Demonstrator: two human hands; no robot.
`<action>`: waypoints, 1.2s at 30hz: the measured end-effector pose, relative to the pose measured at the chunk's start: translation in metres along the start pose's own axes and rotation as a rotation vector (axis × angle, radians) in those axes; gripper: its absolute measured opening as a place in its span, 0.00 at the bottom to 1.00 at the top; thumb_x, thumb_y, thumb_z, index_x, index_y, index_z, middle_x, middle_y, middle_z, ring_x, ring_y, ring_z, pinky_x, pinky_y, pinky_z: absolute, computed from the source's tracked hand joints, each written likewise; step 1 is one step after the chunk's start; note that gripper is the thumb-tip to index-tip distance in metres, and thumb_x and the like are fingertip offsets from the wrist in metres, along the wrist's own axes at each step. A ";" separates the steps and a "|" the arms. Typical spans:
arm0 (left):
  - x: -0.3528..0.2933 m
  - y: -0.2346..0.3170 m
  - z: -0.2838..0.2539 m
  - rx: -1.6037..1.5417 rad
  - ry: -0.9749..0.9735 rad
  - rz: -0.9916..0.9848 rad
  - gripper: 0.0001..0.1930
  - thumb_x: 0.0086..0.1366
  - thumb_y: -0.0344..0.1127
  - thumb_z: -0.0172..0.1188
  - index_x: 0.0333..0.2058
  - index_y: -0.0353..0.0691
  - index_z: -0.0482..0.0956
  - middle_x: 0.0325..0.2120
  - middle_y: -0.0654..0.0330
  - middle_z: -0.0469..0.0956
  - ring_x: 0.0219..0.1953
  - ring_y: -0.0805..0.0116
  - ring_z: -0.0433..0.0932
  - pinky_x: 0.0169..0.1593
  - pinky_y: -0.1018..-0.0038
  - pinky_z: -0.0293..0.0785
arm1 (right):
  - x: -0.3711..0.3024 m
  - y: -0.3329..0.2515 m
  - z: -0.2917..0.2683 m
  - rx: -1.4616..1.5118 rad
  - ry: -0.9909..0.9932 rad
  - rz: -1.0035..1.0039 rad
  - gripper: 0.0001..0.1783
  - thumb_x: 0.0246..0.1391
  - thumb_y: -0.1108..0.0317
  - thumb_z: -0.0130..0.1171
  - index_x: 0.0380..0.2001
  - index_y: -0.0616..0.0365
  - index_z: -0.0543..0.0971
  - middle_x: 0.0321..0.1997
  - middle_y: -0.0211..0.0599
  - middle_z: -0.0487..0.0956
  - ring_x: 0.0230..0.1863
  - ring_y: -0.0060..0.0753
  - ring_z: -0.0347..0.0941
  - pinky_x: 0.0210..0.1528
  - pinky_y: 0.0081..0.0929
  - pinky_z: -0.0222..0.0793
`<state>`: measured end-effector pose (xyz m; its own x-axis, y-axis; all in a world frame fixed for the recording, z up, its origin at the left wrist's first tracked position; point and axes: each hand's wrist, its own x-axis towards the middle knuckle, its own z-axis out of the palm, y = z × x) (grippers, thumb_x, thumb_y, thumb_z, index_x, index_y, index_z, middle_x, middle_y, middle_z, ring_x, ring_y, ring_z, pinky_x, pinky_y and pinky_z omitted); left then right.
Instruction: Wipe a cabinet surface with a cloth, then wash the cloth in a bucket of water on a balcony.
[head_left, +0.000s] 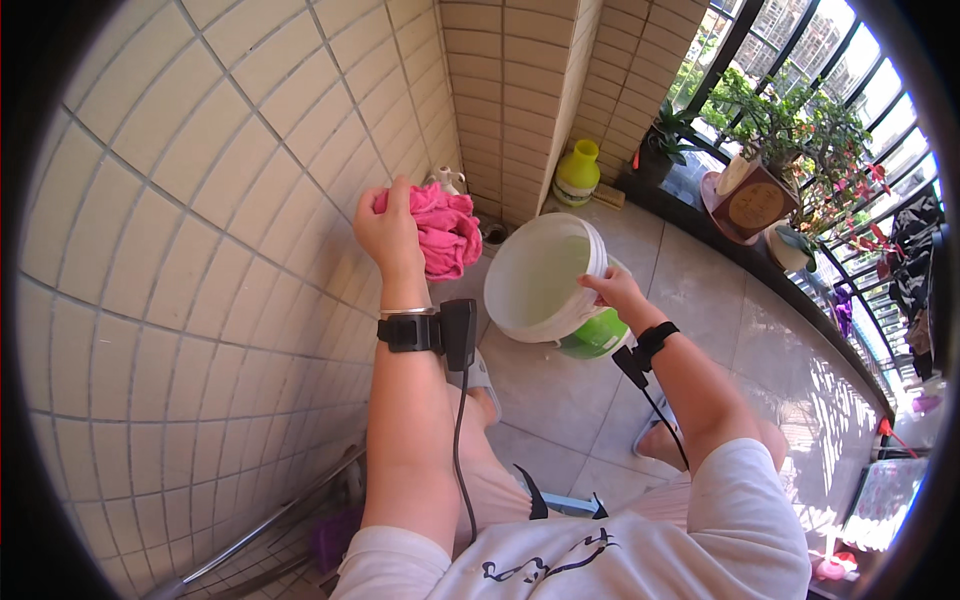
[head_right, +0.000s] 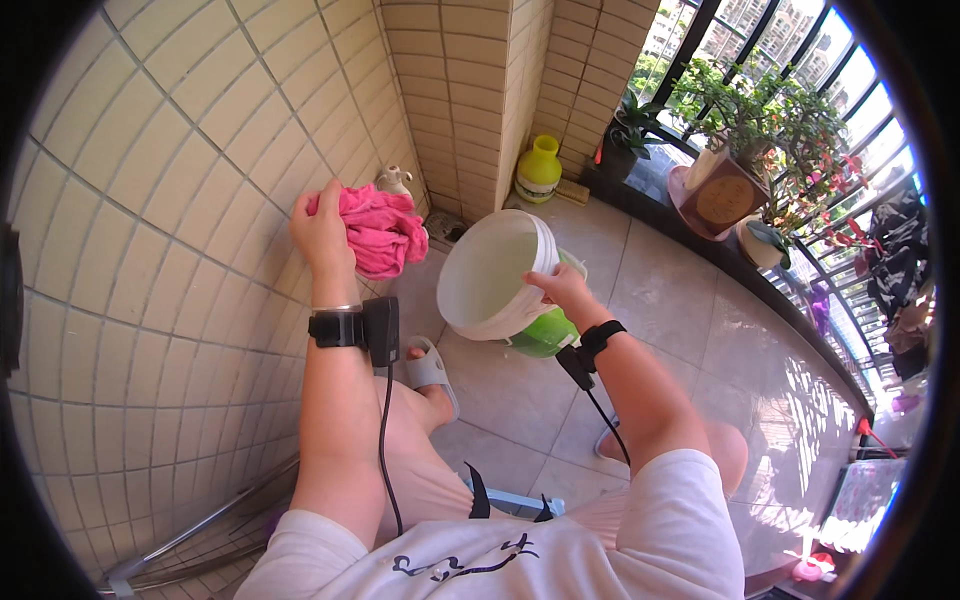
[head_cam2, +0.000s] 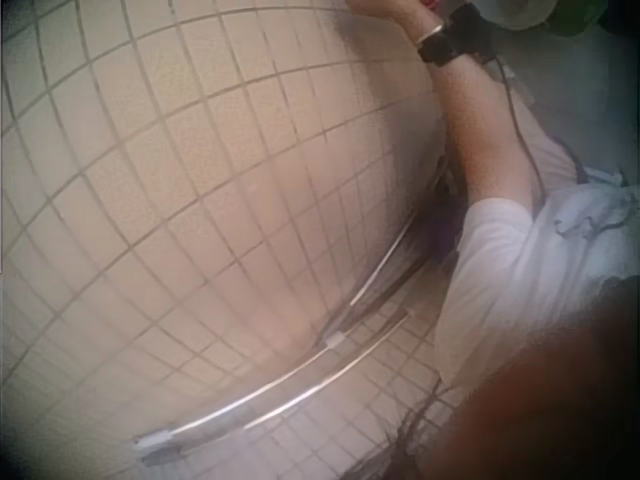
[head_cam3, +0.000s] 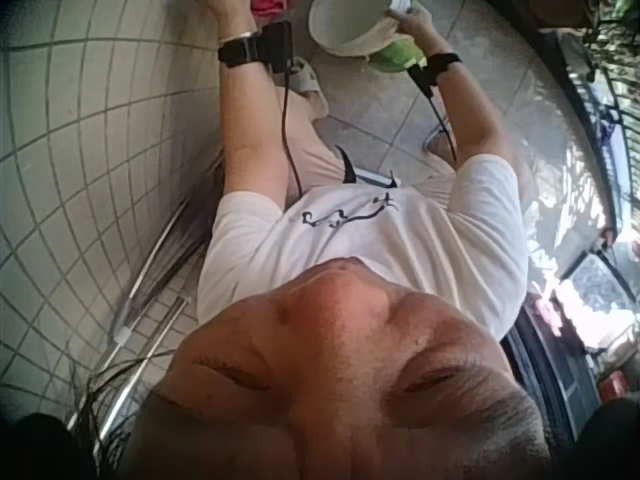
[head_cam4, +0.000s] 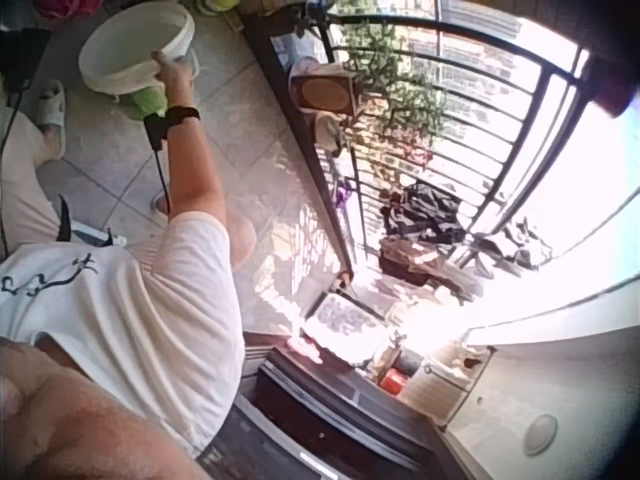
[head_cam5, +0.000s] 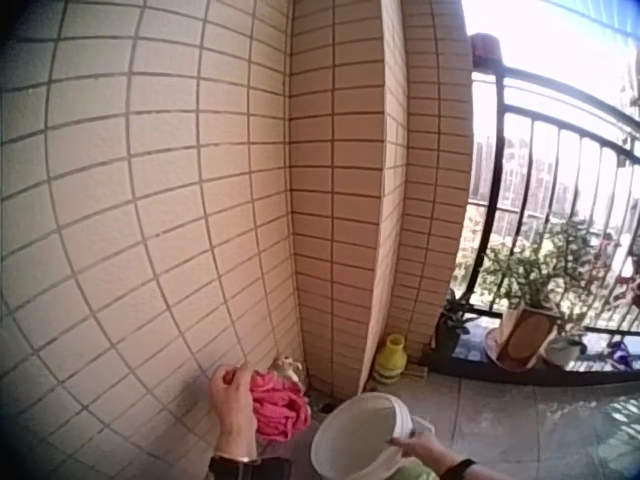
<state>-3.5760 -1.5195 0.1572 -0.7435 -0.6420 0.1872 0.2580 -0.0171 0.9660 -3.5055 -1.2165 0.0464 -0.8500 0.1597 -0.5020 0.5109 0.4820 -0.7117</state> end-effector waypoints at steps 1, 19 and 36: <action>-0.002 0.002 0.002 -0.028 0.012 -0.028 0.12 0.51 0.34 0.62 0.20 0.32 0.70 0.18 0.65 0.69 0.21 0.78 0.64 0.26 0.78 0.64 | 0.006 -0.003 0.009 0.309 -0.113 0.009 0.24 0.37 0.53 0.63 0.30 0.63 0.74 0.27 0.36 0.75 0.25 0.24 0.71 0.29 0.20 0.70; -0.039 -0.113 0.014 0.076 -0.328 -0.328 0.10 0.57 0.36 0.57 0.31 0.35 0.72 0.27 0.62 0.73 0.27 0.75 0.69 0.31 0.78 0.66 | 0.053 0.019 0.095 0.265 -0.131 -0.081 0.29 0.42 0.62 0.62 0.48 0.62 0.69 0.42 0.39 0.74 0.43 0.33 0.70 0.45 0.27 0.65; 0.064 -0.124 0.088 1.371 -1.072 0.519 0.13 0.59 0.39 0.49 0.36 0.40 0.78 0.38 0.46 0.73 0.39 0.52 0.74 0.40 0.64 0.71 | 0.089 0.044 0.148 0.101 0.032 -0.090 0.43 0.47 0.61 0.54 0.56 0.69 0.41 0.33 0.58 0.74 0.28 0.47 0.75 0.25 0.37 0.73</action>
<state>-3.7099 -1.4905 0.0654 -0.9361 0.3504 -0.0306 0.3445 0.9309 0.1215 -3.5401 -1.3085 -0.1024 -0.8958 0.1475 -0.4192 0.4413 0.4064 -0.8000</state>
